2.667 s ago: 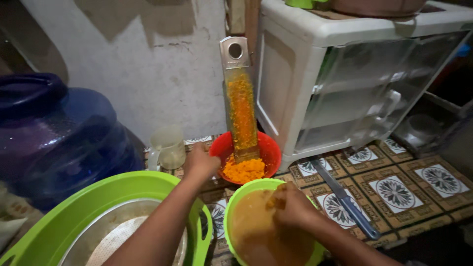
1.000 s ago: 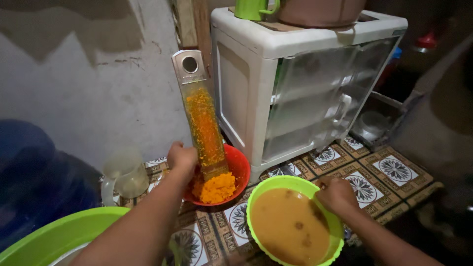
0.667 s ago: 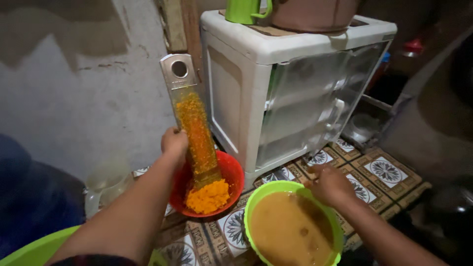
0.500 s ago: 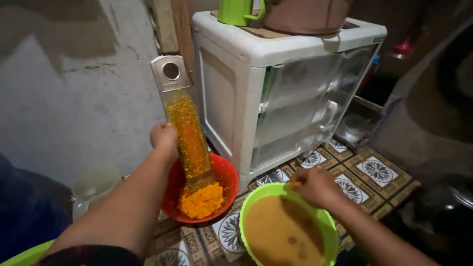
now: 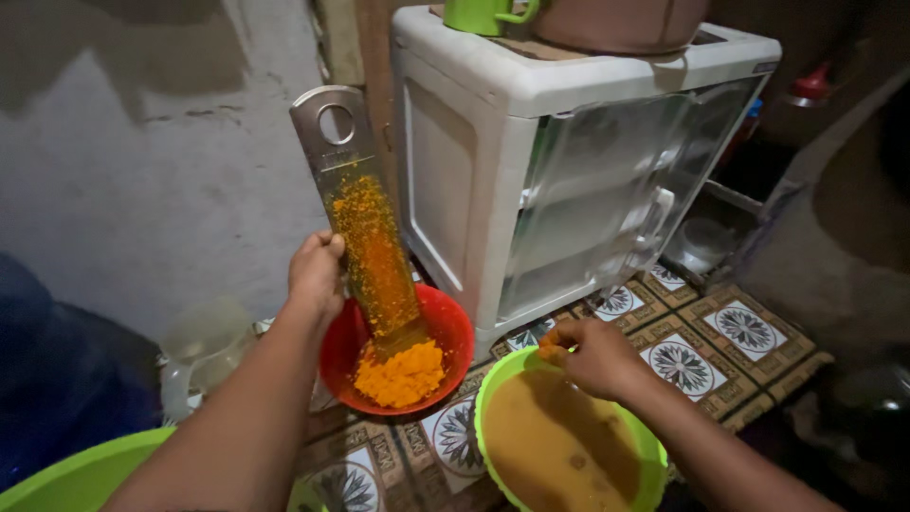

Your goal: The person grates an orange vegetable using a metal grater into a red bowl, then mixes a brown liquid in a green bowl with their hand. They pour water from a jug onto the grater and into the bowls, and finally pour the liquid through a strainer into a larger green basin.

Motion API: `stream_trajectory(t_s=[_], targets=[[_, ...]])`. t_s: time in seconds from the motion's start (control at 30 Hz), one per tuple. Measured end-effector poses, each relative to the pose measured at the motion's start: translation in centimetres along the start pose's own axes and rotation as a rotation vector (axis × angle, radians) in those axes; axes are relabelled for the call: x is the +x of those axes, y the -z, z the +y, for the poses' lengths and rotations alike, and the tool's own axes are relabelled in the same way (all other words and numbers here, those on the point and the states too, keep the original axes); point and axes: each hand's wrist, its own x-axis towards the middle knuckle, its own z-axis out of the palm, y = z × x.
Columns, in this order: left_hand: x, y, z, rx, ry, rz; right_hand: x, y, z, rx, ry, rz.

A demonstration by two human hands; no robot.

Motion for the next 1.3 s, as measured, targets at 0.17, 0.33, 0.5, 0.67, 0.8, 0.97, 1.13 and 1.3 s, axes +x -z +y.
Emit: stream_trajectory(t_s=[0.17, 0.33, 0.5, 0.67, 0.8, 0.97, 1.13, 1.3], targets=[[-3.1, 1.0, 1.6, -0.031, 0.043, -0.04, -0.4, -5.1, -2.9, -0.053, 0.572, -0.054], [-4.9, 0.9, 1.7, -0.075, 0.014, -0.092, 0.2, -12.5, -5.2, -0.181, 0.818, 0.025], [-6.6, 1.3, 1.8, -0.02, 0.015, -0.087, -1.5, -14.9, -4.3, -0.183, 0.904, 0.062], [-10.0, 1.7, 2.5, -0.041, 0.08, -0.129, -5.6, -15.5, -3.9, -0.217, 0.997, 0.056], [-12.9, 1.6, 3.5, -0.003, 0.116, -0.112, -7.3, -14.7, -4.2, -0.332, 0.968, -0.102], [-15.8, 1.7, 3.7, -0.029, 0.111, -0.079, -9.4, -13.4, -4.4, -0.255, 0.755, -0.216], [-17.0, 2.0, 3.0, -0.027, 0.057, -0.09, -11.1, -11.6, -4.0, -0.232, 0.629, -0.32], [-17.4, 2.0, 2.6, -0.065, 0.038, -0.117, -11.4, -10.4, -2.5, -0.412, 0.783, -0.267]])
